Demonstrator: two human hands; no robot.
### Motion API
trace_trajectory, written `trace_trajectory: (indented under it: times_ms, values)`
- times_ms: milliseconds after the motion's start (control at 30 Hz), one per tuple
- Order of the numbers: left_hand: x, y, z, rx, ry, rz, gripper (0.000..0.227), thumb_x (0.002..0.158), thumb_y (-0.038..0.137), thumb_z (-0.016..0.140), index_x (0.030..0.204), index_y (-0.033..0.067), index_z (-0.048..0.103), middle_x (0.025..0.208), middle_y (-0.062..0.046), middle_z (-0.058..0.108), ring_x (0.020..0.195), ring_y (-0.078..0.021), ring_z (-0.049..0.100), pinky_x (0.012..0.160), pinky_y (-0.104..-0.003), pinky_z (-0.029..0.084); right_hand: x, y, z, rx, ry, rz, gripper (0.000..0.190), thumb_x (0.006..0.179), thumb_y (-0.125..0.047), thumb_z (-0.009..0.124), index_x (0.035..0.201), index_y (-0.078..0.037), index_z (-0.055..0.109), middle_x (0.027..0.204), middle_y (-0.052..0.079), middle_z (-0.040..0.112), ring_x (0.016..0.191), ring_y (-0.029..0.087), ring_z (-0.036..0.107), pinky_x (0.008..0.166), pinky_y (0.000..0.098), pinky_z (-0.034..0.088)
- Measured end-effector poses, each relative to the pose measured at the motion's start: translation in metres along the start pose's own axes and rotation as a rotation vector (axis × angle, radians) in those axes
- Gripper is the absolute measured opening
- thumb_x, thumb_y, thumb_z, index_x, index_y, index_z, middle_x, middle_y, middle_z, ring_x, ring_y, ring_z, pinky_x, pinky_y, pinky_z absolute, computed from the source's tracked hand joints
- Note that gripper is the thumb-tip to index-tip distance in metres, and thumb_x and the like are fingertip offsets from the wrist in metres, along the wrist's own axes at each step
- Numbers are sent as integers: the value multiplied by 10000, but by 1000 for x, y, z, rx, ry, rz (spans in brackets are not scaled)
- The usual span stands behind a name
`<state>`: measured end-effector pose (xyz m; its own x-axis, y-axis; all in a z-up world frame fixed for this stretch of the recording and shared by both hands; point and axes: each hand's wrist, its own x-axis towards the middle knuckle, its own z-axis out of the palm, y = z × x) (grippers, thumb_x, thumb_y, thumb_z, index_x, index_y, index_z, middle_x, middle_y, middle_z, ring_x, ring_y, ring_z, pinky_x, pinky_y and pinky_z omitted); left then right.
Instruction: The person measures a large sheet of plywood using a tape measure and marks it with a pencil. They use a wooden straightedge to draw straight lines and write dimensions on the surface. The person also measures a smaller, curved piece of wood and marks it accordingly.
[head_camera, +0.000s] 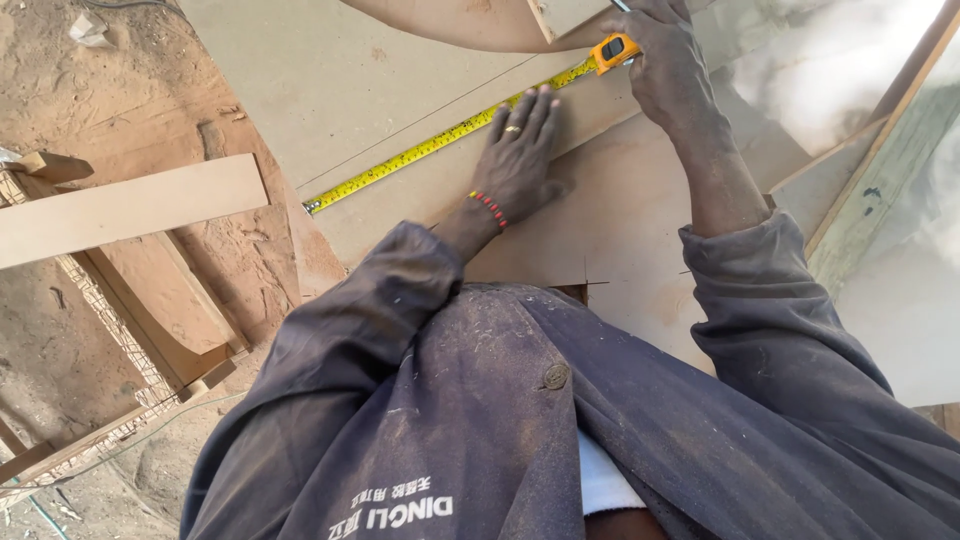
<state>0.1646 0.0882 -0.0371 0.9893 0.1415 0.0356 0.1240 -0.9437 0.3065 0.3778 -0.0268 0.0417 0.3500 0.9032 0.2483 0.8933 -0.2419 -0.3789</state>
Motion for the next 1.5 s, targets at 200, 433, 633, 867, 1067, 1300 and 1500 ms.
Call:
trace_trajectory:
  times_ms: [200,433,633,867,1067,1300,1500]
  values:
    - [58,33,6,72,-48,-29,1131,886,663,779,1633,51,189,1708,-146,162,1585,-313,164,1294,-492,164,3,-4,-1,45,-15,26,639,725,261,508,1287,37,714,1297,184,619,1227,361,468,970,441,459]
    - [54,34,-2,67,-80,-10,1251,872,790,782,1642,20,167,1710,-171,92,1595,-322,107,1318,-483,135,12,-36,-23,164,8,83,652,795,153,406,1403,56,618,1200,259,663,1084,397,577,911,448,465]
    - [55,29,22,-86,213,66,932,638,663,872,1208,-10,572,1305,-172,572,1332,-383,470,1221,-539,261,20,-54,25,922,-114,443,414,944,-48,571,1342,-75,684,974,53,740,680,109,662,683,196,555]
    - [54,31,4,-83,21,34,1085,795,683,791,1541,18,368,1603,-216,360,1528,-379,220,1281,-531,91,25,-53,43,668,-23,307,67,942,-57,725,1005,-38,731,835,46,701,586,101,654,609,206,554]
    - [31,1,125,55,-67,145,866,789,590,790,1372,76,407,1407,-150,401,1334,-347,291,1143,-497,159,23,-50,55,489,46,123,94,891,-63,674,955,-28,733,960,63,763,901,183,697,805,315,550]
    - [57,34,18,51,94,34,1127,889,882,552,1537,-20,358,1559,-237,454,1499,-408,282,1266,-570,112,26,-52,55,495,2,160,128,891,-65,638,965,-31,737,974,59,771,916,174,686,804,309,562]
    - [57,33,17,49,110,22,1073,861,868,593,1485,9,445,1514,-218,501,1443,-385,364,1231,-544,199,27,-45,62,466,19,110,137,881,-75,644,960,-27,744,965,76,774,910,190,699,790,317,563]
